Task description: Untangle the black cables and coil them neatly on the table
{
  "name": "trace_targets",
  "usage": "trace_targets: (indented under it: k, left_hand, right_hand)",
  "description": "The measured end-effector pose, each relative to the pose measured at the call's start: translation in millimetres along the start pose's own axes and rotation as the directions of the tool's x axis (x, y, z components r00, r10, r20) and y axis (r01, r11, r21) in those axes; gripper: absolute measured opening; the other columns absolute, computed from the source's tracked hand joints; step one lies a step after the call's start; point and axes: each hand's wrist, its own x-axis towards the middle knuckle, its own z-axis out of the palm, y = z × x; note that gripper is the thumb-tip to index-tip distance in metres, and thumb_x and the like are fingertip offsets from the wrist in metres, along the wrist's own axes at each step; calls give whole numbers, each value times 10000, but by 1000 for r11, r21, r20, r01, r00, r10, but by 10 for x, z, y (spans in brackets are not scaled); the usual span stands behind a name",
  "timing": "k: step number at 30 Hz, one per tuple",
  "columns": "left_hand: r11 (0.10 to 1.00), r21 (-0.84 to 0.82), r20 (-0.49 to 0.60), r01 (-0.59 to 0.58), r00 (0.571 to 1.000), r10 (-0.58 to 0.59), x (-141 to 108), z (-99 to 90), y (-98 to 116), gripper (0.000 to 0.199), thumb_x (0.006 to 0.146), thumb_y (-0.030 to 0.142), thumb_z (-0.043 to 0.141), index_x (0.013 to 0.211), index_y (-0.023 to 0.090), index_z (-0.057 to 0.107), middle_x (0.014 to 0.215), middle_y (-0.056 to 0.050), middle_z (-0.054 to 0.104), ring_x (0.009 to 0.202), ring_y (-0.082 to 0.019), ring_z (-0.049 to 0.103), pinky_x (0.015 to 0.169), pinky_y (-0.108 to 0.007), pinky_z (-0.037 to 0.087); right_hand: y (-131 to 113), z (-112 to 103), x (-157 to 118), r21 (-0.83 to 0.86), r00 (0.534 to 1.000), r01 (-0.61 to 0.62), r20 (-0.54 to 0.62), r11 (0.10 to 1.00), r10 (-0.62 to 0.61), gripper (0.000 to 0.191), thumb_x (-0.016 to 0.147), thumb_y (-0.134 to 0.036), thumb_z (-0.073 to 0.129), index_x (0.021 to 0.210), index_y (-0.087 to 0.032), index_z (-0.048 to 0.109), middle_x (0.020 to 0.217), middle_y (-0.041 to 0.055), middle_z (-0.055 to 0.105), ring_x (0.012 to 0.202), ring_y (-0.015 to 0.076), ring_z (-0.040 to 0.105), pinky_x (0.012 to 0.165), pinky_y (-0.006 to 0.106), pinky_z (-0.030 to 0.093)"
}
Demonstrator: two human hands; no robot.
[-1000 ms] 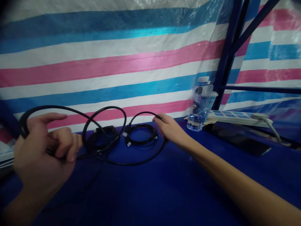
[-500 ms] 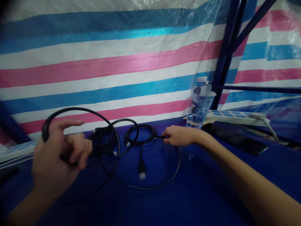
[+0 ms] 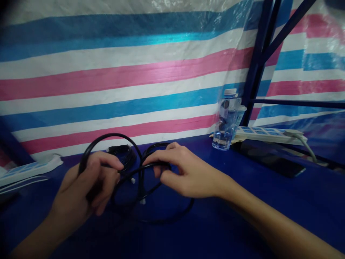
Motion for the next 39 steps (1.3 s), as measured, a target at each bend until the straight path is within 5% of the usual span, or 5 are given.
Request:
trace_targets:
  k: [7, 12, 17, 30, 39]
  left_hand:
    - [980, 89, -24, 179, 984, -177, 76, 58, -11, 340, 887, 484, 378, 889, 191, 550, 415, 68, 383, 331, -60, 402, 394, -163, 325]
    - [965, -6, -42, 261, 964, -261, 139, 59, -146, 317, 874, 474, 414, 926, 184, 533, 394, 77, 381, 346, -99, 490, 419, -175, 359]
    - [939, -42, 42, 341, 940, -340, 139, 112, -271, 427, 877, 532, 338, 867, 168, 560, 422, 45, 426, 379, -121, 527, 422, -187, 392]
    - [826, -234, 43, 513, 854, -518, 126, 174, -338, 470, 813, 639, 362, 810, 191, 502, 378, 24, 447, 337, -105, 391, 315, -153, 303]
    - [804, -162, 127, 573, 820, -559, 18, 269, -456, 552, 837, 617, 312, 631, 151, 522, 304, 49, 299, 247, -72, 302, 330, -175, 238]
  right_hand:
    - [92, 102, -21, -440, 971, 121, -133, 890, -197, 224, 932, -263, 396, 798, -160, 542, 593, -5, 535, 526, 107, 455, 745, 338, 369]
    - [140, 68, -29, 114, 713, -240, -653, 964, 254, 283, 938, -348, 376, 695, -216, 436, 554, -16, 474, 498, 113, 454, 509, 271, 348]
    - [214, 10, 26, 564, 543, -100, -659, 820, 520, 255, 929, -375, 386, 731, -219, 421, 493, -48, 422, 428, 109, 452, 462, 256, 369]
    - [467, 78, -2, 34, 760, -554, -386, 832, 523, 296, 853, -224, 443, 1144, -178, 425, 774, 48, 633, 724, 200, 598, 711, 373, 449]
    - [47, 280, 1, -504, 986, 169, 89, 847, -144, 575, 818, -89, 411, 1369, -215, 307, 1402, 119, 337, 1324, 269, 233, 1037, 500, 227]
